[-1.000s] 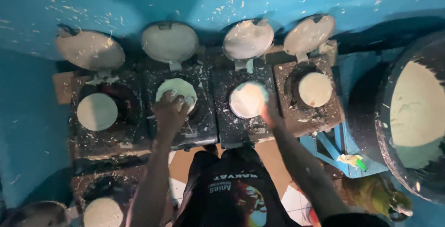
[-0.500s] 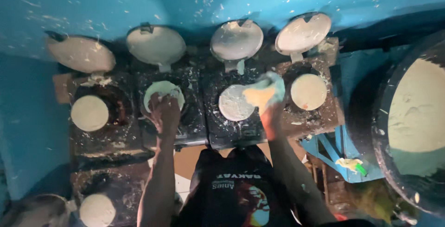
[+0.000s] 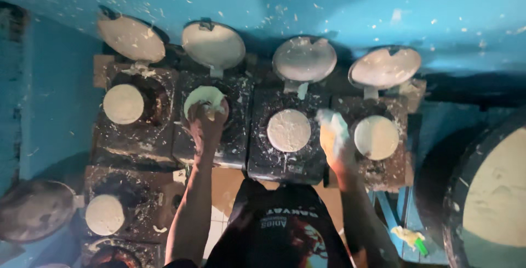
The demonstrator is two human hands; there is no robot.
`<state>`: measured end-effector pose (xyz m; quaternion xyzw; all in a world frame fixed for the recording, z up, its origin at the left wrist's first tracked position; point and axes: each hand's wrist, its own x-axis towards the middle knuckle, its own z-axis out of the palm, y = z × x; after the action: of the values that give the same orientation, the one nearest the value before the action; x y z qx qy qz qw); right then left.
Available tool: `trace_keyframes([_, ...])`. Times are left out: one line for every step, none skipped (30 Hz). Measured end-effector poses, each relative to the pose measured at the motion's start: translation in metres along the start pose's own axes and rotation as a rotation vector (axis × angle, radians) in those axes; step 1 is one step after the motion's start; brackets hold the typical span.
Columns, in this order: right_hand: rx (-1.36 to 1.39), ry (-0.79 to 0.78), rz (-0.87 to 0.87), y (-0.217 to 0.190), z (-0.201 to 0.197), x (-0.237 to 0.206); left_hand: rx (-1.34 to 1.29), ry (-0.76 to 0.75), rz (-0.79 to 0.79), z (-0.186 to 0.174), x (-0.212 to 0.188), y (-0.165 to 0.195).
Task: The person scoops batter from a large basin and spreads it by hand onto several round griddle molds on a multi-burner stove. They press and smooth the cooking flatbreads, peel finished ones off the molds, and stack the cooked flatbreads on a round woven tray.
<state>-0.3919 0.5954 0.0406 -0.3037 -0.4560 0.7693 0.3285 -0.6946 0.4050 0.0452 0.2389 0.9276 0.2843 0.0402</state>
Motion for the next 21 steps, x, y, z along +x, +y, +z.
trace_keyframes([0.217,-0.016,0.125,0.002,-0.001,0.006,0.068,-0.011,0.035,0.002,-0.001,0.001])
trace_keyframes([0.276,0.034,0.142,0.004,-0.002,0.011,0.139,-0.035,0.065,0.004,-0.003,0.003])
trace_keyframes([0.331,0.088,0.158,0.006,-0.001,0.016,0.23,-0.026,0.122,0.007,-0.006,0.004])
trace_keyframes([0.383,0.138,0.166,0.006,0.0,0.02,0.315,-0.011,0.182,0.01,-0.008,0.004])
trace_keyframes([0.435,0.185,0.173,0.004,0.001,0.023,0.4,0.007,0.24,0.011,-0.01,0.003])
trace_keyframes([0.486,0.232,0.185,0.002,0.002,0.024,0.411,-0.016,0.25,0.012,-0.011,0.0])
trace_keyframes([0.536,0.276,0.2,0.0,0.003,0.026,0.423,-0.036,0.257,0.01,-0.012,-0.003])
trace_keyframes([0.454,0.212,0.268,-0.003,0.004,0.026,0.437,-0.052,0.266,0.008,-0.012,-0.008])
trace_keyframes([0.372,0.15,0.331,-0.004,0.007,0.028,0.381,-0.074,0.248,0.004,-0.009,-0.013])
trace_keyframes([0.286,0.095,0.392,-0.002,0.01,0.03,0.321,-0.101,0.232,0.0,-0.005,-0.019])
trace_keyframes([0.4,0.035,0.391,0.002,0.016,0.033,0.257,-0.131,0.211,-0.005,-0.001,-0.025])
trace_keyframes([0.511,-0.027,0.394,0.008,0.023,0.036,-0.022,-0.196,0.006,-0.011,0.003,-0.033])
trace_keyframes([0.62,-0.093,0.399,0.015,0.029,0.036,-0.304,-0.253,-0.201,-0.021,0.006,-0.042])
trace_keyframes([0.589,-0.021,0.354,0.027,0.039,0.041,-0.594,-0.295,-0.401,-0.03,0.013,-0.049])
trace_keyframes([0.558,0.043,0.306,0.044,0.055,0.051,-0.666,-0.22,-0.299,-0.042,0.022,-0.057])
trace_keyframes([0.529,0.106,0.263,0.059,0.07,0.058,-0.727,-0.143,-0.202,-0.06,0.03,-0.071])
trace_keyframes([0.236,-0.058,0.222,0.071,0.081,0.058,-0.777,-0.068,-0.102,-0.081,0.033,-0.086])
trace_keyframes([-0.053,-0.226,0.165,0.082,0.094,0.06,-0.856,-0.015,-0.032,-0.105,0.036,-0.102])
trace_keyframes([-0.341,-0.395,0.103,0.093,0.109,0.062,-0.929,0.04,0.034,-0.127,0.035,-0.117])
trace_keyframes([-0.439,-0.485,0.073,0.101,0.125,0.062,-0.884,0.039,-0.013,-0.151,0.028,-0.134])
trace_keyframes([-0.535,-0.582,0.039,0.107,0.143,0.068,-0.839,0.043,-0.064,-0.183,0.021,-0.158])
